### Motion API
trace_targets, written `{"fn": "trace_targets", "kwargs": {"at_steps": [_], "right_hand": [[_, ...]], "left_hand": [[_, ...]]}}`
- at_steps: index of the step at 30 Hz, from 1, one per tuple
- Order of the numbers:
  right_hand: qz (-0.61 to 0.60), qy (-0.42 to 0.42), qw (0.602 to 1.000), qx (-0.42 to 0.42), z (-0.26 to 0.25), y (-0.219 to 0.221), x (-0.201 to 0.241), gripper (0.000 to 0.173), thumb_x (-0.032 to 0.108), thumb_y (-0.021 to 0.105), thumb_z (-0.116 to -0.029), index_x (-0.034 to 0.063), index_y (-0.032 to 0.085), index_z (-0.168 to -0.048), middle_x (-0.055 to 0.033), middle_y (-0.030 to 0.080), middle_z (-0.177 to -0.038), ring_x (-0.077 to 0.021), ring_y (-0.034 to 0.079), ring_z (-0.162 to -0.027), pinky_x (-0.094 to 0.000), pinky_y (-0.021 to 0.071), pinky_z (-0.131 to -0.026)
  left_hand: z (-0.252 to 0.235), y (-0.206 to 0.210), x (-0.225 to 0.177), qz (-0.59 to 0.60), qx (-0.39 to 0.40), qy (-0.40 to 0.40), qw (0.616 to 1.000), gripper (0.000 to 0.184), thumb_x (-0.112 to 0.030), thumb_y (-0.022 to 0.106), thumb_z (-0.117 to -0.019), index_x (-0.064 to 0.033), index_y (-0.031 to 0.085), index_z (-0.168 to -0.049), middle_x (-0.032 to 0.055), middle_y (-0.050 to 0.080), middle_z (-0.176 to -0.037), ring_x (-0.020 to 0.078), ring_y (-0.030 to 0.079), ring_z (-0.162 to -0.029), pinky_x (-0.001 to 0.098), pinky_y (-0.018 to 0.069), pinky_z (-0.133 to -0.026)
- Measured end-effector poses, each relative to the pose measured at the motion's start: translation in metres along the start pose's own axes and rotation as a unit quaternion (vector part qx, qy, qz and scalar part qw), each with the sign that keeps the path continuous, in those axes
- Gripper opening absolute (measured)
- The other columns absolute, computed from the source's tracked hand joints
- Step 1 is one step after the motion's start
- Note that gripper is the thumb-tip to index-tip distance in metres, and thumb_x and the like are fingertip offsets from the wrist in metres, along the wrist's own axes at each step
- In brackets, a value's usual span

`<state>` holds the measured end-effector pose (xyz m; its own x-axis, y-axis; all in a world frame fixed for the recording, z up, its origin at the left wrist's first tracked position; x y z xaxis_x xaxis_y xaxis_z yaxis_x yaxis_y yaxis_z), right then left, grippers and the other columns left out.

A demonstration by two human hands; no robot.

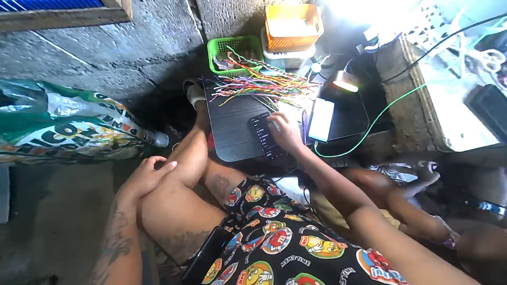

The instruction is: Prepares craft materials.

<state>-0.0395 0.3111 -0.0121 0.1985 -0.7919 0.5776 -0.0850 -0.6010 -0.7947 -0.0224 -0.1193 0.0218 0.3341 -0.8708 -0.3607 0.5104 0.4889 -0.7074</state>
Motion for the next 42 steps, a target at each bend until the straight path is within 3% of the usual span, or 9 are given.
{"fn": "trace_targets", "kwargs": {"at_steps": [3,8,19,24,27,31,34,39,42], "right_hand": [[0.053,0.074,0.996,-0.019,-0.025,-0.020,-0.032,0.030,0.020,0.055,-0.1026,0.0052,0.069,-0.124,-0.0179,0.063,-0.134,-0.0376,0.060,-0.124,-0.0554,0.0470,-0.105],[0.107,0.235,0.965,-0.055,-0.038,-0.055,-0.071,0.036,0.024,0.053,-0.1030,0.0051,0.064,-0.131,-0.0211,0.062,-0.135,-0.0418,0.059,-0.125,-0.0610,0.0483,-0.099],[0.123,0.293,0.948,-0.007,-0.063,-0.063,-0.108,0.042,0.022,0.061,-0.0992,0.0055,0.057,-0.137,-0.0225,0.063,-0.130,-0.0443,0.062,-0.119,-0.0647,0.0496,-0.094],[0.048,0.274,0.960,-0.016,-0.066,-0.071,-0.112,0.036,0.018,0.057,-0.1006,0.0033,0.058,-0.133,-0.0209,0.067,-0.124,-0.0416,0.066,-0.113,-0.0623,0.0511,-0.093],[-0.097,0.245,0.959,-0.103,-0.070,-0.085,-0.110,0.033,0.013,0.060,-0.0982,-0.0018,0.060,-0.128,-0.0217,0.067,-0.118,-0.0314,0.068,-0.103,-0.0486,0.0538,-0.091],[-0.353,0.214,0.891,-0.188,-0.080,-0.109,-0.099,0.033,0.010,0.062,-0.0973,-0.0018,0.054,-0.127,-0.0113,0.063,-0.104,-0.0136,0.063,-0.077,-0.0311,0.0564,-0.071],[-0.451,0.200,0.839,-0.228,-0.085,-0.132,-0.075,0.023,0.004,0.059,-0.0980,0.0040,0.050,-0.119,-0.0014,0.059,-0.090,-0.0086,0.061,-0.072,-0.0269,0.0568,-0.070],[-0.463,0.130,0.821,-0.307,-0.094,-0.158,-0.050,0.028,-0.001,0.053,-0.0955,0.0014,0.044,-0.122,-0.0041,0.058,-0.092,-0.0134,0.065,-0.076,-0.0325,0.0606,-0.076],[-0.328,0.057,0.890,-0.312,-0.091,-0.160,-0.036,0.035,0.002,0.056,-0.0980,-0.0089,0.046,-0.129,-0.0108,0.061,-0.103,-0.0137,0.066,-0.081,-0.0314,0.0598,-0.077]], "left_hand": [[0.001,-0.002,0.000,0.003,-0.014,-0.010,1.000,0.053,-0.042,0.059,-0.1024,0.0012,0.056,-0.132,0.0308,0.049,-0.142,0.0476,0.048,-0.132,0.0689,0.0363,-0.106],[0.000,0.001,0.004,0.005,0.004,-0.013,1.000,0.055,-0.043,0.053,-0.1048,-0.0024,0.054,-0.142,0.0270,0.050,-0.144,0.0448,0.049,-0.132,0.0652,0.0358,-0.108],[-0.004,0.001,0.005,0.004,0.012,-0.010,1.000,0.055,-0.043,0.055,-0.1042,-0.0005,0.054,-0.139,0.0275,0.051,-0.142,0.0442,0.051,-0.130,0.0645,0.0377,-0.107],[-0.010,0.002,0.014,0.040,0.020,-0.006,0.999,0.054,-0.043,0.057,-0.1032,-0.0010,0.053,-0.138,0.0273,0.055,-0.137,0.0433,0.052,-0.128,0.0639,0.0381,-0.106],[-0.012,0.002,0.017,0.064,0.022,-0.014,0.998,0.055,-0.042,0.059,-0.1023,0.0006,0.053,-0.136,0.0289,0.057,-0.131,0.0441,0.054,-0.123,0.0655,0.0398,-0.103],[-0.009,0.003,0.017,0.100,0.020,-0.013,0.995,0.051,-0.040,0.055,-0.1044,-0.0011,0.051,-0.137,0.0279,0.060,-0.126,0.0412,0.058,-0.116,0.0628,0.0430,-0.099],[-0.008,0.004,0.020,0.108,0.019,-0.016,0.994,0.052,-0.042,0.055,-0.1045,-0.0023,0.050,-0.138,0.0267,0.060,-0.128,0.0407,0.058,-0.118,0.0625,0.0433,-0.100],[-0.008,0.005,0.023,0.123,0.013,-0.020,0.992,0.051,-0.041,0.055,-0.1046,-0.0025,0.052,-0.139,0.0258,0.059,-0.130,0.0392,0.057,-0.121,0.0613,0.0421,-0.102],[-0.006,0.004,0.023,0.118,0.008,-0.027,0.993,0.051,-0.042,0.056,-0.1040,-0.0027,0.053,-0.136,0.0257,0.061,-0.125,0.0390,0.058,-0.116,0.0610,0.0438,-0.099]]}}
Point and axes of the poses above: each hand's wrist, its own z-axis away from the middle knuckle, its own y-axis out of the palm, x = y × z, the point moved 5 cm from there along -z, towards the middle knuckle
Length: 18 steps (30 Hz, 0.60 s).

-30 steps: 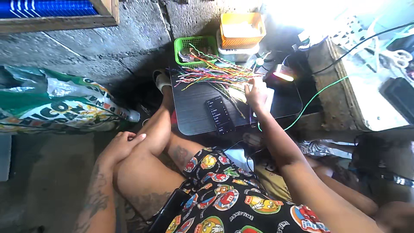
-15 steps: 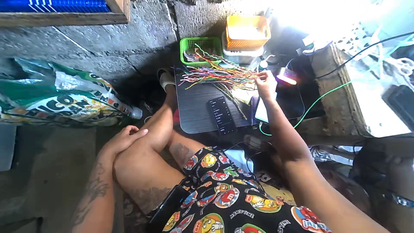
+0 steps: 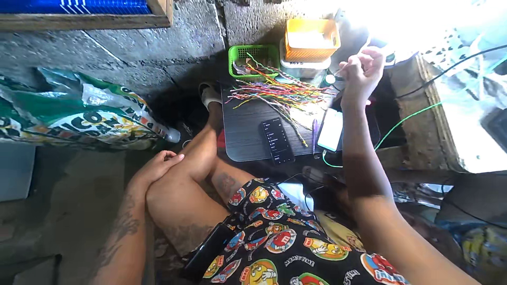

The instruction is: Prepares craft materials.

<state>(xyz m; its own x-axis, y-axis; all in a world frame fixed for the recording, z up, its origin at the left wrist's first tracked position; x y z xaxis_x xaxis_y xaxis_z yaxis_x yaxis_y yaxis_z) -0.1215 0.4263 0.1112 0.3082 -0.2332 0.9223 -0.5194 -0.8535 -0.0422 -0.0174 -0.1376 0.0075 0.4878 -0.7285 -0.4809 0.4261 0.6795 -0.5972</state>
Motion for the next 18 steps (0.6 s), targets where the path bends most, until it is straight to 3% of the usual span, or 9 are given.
{"fn": "trace_targets", "kwargs": {"at_steps": [2,4,7,9,12,15,18], "right_hand": [[0.137,-0.091,0.984,0.073,0.014,0.013,0.007,0.034,0.005,0.057,-0.0984,-0.0135,0.052,-0.126,-0.0206,0.063,-0.113,-0.0189,0.067,-0.086,-0.0347,0.0580,-0.078],[0.209,-0.116,0.957,0.165,0.035,0.032,0.001,0.033,0.008,0.059,-0.0989,-0.0109,0.056,-0.125,-0.0240,0.066,-0.117,-0.0267,0.069,-0.097,-0.0397,0.0584,-0.085],[0.260,-0.103,0.913,0.295,0.061,0.057,-0.035,0.033,0.009,0.055,-0.1013,-0.0054,0.058,-0.131,-0.0228,0.068,-0.117,-0.0317,0.069,-0.105,-0.0442,0.0564,-0.092],[0.313,-0.046,0.875,0.365,0.071,0.068,-0.070,0.035,0.012,0.053,-0.1030,0.0012,0.059,-0.136,-0.0220,0.067,-0.123,-0.0349,0.067,-0.111,-0.0504,0.0531,-0.098],[0.374,0.045,0.840,0.391,0.078,0.080,-0.104,0.032,0.018,0.052,-0.1048,0.0111,0.067,-0.132,-0.0211,0.062,-0.133,-0.0386,0.063,-0.119,-0.0585,0.0492,-0.101],[0.399,0.071,0.831,0.381,0.079,0.091,-0.104,0.030,0.016,0.057,-0.1016,0.0081,0.066,-0.129,-0.0227,0.059,-0.135,-0.0414,0.060,-0.122,-0.0610,0.0486,-0.100],[0.416,0.076,0.828,0.368,0.076,0.098,-0.107,0.034,0.028,0.057,-0.1030,0.0053,0.066,-0.126,-0.0223,0.060,-0.134,-0.0414,0.058,-0.125,-0.0613,0.0462,-0.103]], "left_hand": [[0.002,-0.001,-0.004,-0.018,-0.005,-0.002,1.000,0.051,-0.042,0.055,-0.1040,-0.0012,0.053,-0.134,0.0275,0.061,-0.124,0.0414,0.058,-0.115,0.0635,0.0434,-0.098],[0.003,-0.001,-0.006,-0.038,-0.003,-0.001,0.999,0.051,-0.042,0.055,-0.1044,-0.0007,0.054,-0.134,0.0284,0.060,-0.126,0.0430,0.058,-0.118,0.0656,0.0423,-0.100],[0.007,-0.001,-0.011,-0.032,-0.011,0.002,0.999,0.049,-0.041,0.055,-0.1044,-0.0013,0.054,-0.134,0.0274,0.061,-0.125,0.0413,0.059,-0.116,0.0638,0.0431,-0.099],[0.008,-0.001,-0.010,-0.025,-0.014,0.007,1.000,0.047,-0.040,0.055,-0.1043,-0.0021,0.055,-0.133,0.0272,0.060,-0.126,0.0407,0.058,-0.117,0.0632,0.0430,-0.100],[0.004,-0.002,-0.004,-0.012,-0.019,0.012,1.000,0.046,-0.040,0.056,-0.1040,-0.0027,0.056,-0.131,0.0257,0.061,-0.124,0.0398,0.059,-0.115,0.0620,0.0443,-0.098],[0.000,-0.001,0.001,-0.012,-0.018,0.008,1.000,0.047,-0.042,0.057,-0.1039,-0.0026,0.056,-0.131,0.0244,0.063,-0.121,0.0374,0.061,-0.110,0.0602,0.0468,-0.096],[0.003,-0.001,-0.005,-0.027,-0.008,-0.001,1.000,0.046,-0.039,0.055,-0.1051,-0.0015,0.054,-0.132,0.0254,0.062,-0.120,0.0372,0.061,-0.109,0.0588,0.0464,-0.096]]}}
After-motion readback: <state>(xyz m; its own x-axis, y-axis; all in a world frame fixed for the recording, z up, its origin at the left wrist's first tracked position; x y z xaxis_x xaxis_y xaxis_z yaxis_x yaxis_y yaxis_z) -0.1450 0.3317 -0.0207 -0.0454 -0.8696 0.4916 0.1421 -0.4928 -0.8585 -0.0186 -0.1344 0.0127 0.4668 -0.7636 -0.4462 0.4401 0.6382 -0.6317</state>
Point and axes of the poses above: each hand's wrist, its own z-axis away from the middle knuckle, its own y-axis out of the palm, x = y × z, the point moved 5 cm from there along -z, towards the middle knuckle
